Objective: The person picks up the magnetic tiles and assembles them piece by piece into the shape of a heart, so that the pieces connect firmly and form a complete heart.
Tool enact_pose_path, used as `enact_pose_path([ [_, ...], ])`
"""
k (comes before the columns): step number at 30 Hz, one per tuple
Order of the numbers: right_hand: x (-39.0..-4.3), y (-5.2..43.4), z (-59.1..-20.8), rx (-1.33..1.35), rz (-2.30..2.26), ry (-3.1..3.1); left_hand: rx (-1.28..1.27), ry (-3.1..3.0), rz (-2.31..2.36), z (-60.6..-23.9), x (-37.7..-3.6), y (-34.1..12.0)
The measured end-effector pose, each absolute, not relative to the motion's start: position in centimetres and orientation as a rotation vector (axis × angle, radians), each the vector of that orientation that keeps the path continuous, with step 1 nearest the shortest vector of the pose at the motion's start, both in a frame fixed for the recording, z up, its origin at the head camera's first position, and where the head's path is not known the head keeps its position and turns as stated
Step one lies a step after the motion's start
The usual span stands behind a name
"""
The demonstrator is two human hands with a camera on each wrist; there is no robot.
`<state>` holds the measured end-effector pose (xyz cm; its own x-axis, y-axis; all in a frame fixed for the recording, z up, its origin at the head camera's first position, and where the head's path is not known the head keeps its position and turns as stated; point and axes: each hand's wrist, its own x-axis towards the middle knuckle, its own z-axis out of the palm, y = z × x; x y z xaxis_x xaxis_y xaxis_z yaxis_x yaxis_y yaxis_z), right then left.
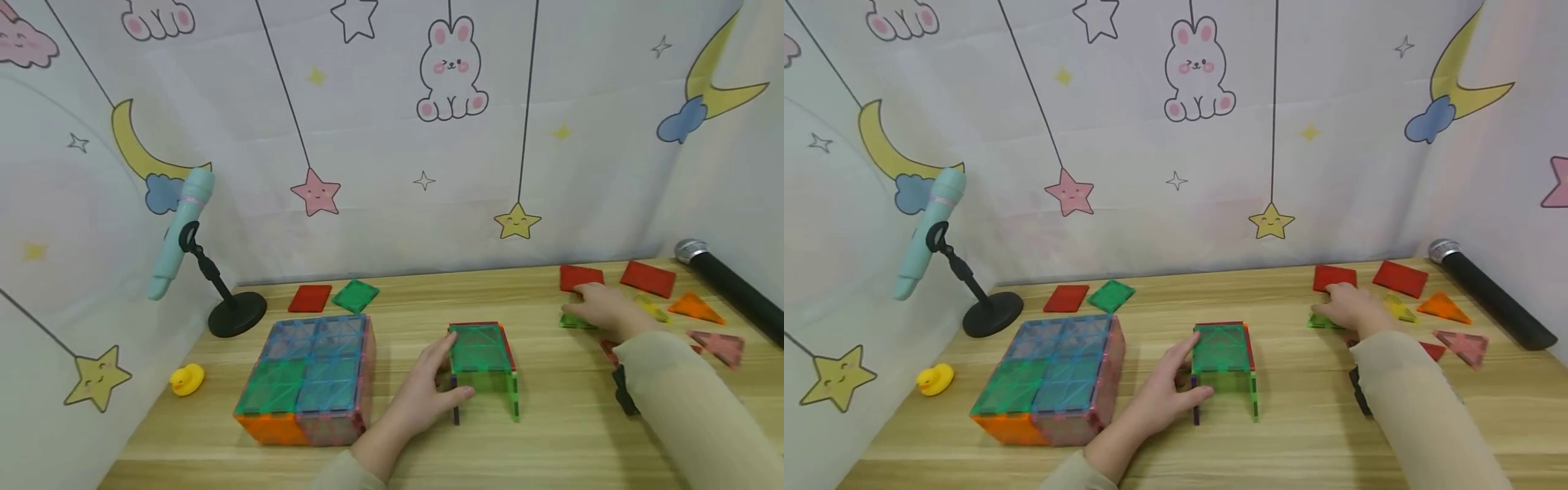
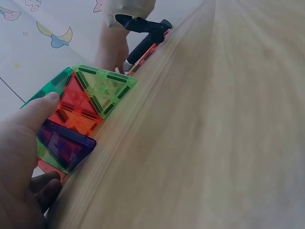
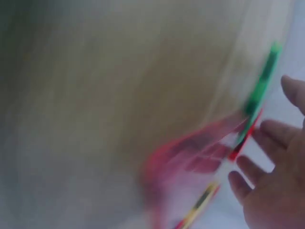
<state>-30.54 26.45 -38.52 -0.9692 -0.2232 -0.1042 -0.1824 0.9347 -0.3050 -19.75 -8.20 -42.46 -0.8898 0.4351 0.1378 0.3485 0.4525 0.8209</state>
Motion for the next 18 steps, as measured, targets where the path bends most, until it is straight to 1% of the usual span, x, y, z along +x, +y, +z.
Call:
enact_pose_path([
  [6, -31.0, 22.8, -37.8, -0.564, -0.514, 2.846, 0.702, 2.606, 1.434, -42.4, -19.7, -7.9],
  [11, -30.3, 20.1, -37.7, -0.769, -0.539, 2.794, 0.701, 2.611, 1.418, -42.5, -19.7, -7.8],
  [15, -29.6, 18.8, -37.9, -0.748, -0.493, 2.869, 0.686, 2.601, 1.424, -42.4, -19.6, -7.8],
  [18, -29.5, 18.1, -38.4, -0.633, -0.455, 2.901, 0.687, 2.602, 1.434, -42.3, -19.6, -8.0],
])
